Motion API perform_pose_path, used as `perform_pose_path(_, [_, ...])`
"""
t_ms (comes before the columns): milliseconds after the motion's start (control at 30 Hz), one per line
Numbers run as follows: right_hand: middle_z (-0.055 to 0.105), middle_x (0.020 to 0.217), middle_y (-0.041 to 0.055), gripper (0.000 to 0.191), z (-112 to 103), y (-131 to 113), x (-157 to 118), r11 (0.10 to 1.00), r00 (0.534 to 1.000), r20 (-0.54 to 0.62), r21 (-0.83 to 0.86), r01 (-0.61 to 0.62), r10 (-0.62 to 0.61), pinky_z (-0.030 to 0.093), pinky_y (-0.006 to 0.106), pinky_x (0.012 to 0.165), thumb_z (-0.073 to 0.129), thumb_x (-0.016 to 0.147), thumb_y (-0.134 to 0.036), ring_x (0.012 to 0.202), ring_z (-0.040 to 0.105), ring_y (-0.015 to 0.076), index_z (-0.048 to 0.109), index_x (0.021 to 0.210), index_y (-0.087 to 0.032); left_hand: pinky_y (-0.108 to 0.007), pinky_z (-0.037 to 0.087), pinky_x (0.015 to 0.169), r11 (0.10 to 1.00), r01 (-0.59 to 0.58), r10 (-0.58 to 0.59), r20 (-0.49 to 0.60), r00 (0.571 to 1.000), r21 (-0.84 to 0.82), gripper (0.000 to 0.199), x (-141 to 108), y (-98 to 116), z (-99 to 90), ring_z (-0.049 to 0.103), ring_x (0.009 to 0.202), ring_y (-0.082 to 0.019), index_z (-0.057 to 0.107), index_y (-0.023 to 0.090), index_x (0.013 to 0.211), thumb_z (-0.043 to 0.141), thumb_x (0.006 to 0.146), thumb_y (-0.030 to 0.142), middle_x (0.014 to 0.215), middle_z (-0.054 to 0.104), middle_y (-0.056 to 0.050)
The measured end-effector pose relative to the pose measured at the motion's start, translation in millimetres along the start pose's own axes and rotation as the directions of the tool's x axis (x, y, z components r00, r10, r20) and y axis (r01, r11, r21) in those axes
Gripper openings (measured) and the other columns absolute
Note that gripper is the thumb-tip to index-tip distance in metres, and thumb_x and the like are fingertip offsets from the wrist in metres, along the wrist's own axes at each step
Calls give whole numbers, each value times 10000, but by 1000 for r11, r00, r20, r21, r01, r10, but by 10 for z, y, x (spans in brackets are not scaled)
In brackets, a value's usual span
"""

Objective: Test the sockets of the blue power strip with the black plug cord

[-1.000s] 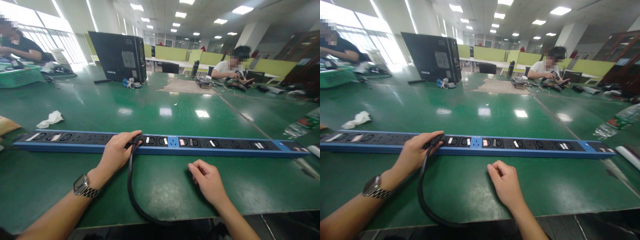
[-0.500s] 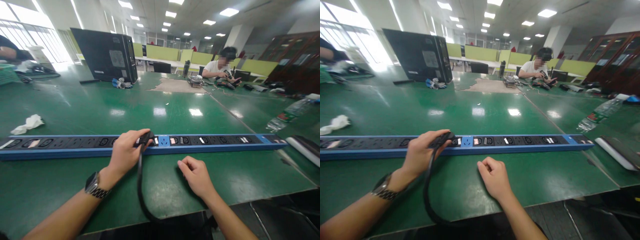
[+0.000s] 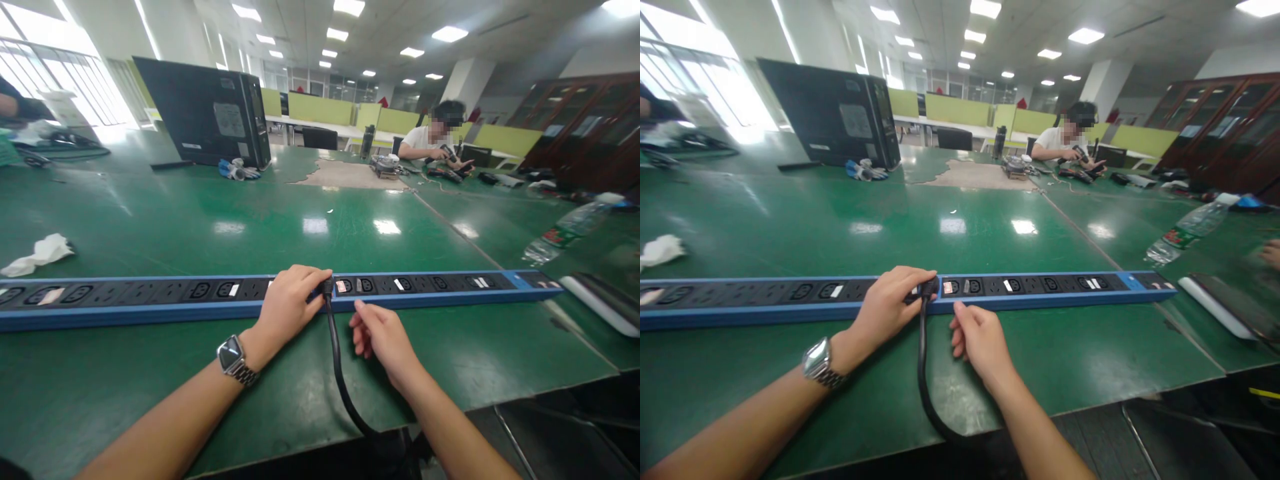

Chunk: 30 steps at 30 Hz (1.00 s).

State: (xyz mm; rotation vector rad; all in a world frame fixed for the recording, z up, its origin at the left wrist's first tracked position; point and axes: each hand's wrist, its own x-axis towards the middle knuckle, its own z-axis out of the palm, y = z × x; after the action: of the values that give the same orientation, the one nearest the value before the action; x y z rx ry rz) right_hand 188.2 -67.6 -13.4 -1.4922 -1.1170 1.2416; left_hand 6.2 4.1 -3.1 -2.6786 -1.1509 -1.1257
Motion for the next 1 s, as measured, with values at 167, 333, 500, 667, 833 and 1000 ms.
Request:
perform_pose_path(167, [572,464,-15,414,349,-435,164,971,965,173,100,-215,196,320,156,314,466,932,-487,317,506,81,575,714,-152,-424,483,954,1000,-1,2,77,997,-6,528,-62,-15,-67,622,1101,-254,509,202,1335,620,818,208,1195,677,-96])
perform_pose_path(333, [372,381,-103,316,217,-992,55,829,986,162,547,-116,32,248,157,308,401,933,-342,265,336,49,502,676,-189,-459,451,1002,995,44,-56,137,989,88,863,-131,-28,-81,598,1154,-288,217,162,1512,680,795,288,1225,666,-123])
perform_pose_path(500, [327,354,-104,377,-409,-1088,4,908,999,-16,418,37,-33,220,179,307,468,898,-465,257,298,57,470,621,-210,-451,442,1019,995,67,-75,118,990,71,825,-119,-20,-70,607,1131,-270,276,208,1492,698,788,290,1221,677,-83])
perform_pose_path(667, [303,329,-97,409,-702,-547,200,920,967,-20,311,-236,255,186,187,298,491,891,-446,255,260,59,456,563,-203,-451,446,1018,995,74,-81,114,990,63,763,-112,-20,-69,605,1130,-268,359,204,1452,705,777,288,1215,678,-75])
perform_pose_path(833, [331,310,-82,431,-651,-384,262,949,963,-79,206,-238,259,207,180,295,552,861,-454,249,296,64,471,531,-189,-451,447,1023,995,64,-73,119,990,78,721,-121,-43,-56,597,1145,-269,398,185,1427,702,784,303,1227,670,-87])
perform_pose_path(1000, [365,312,-73,436,-604,-419,233,952,958,-83,165,-258,274,207,175,291,561,868,-462,246,309,67,483,540,-185,-464,449,1026,995,52,-62,112,992,89,659,-130,-47,-53,598,1151,-273,445,189,1397,692,797,308,1239,664,-99])
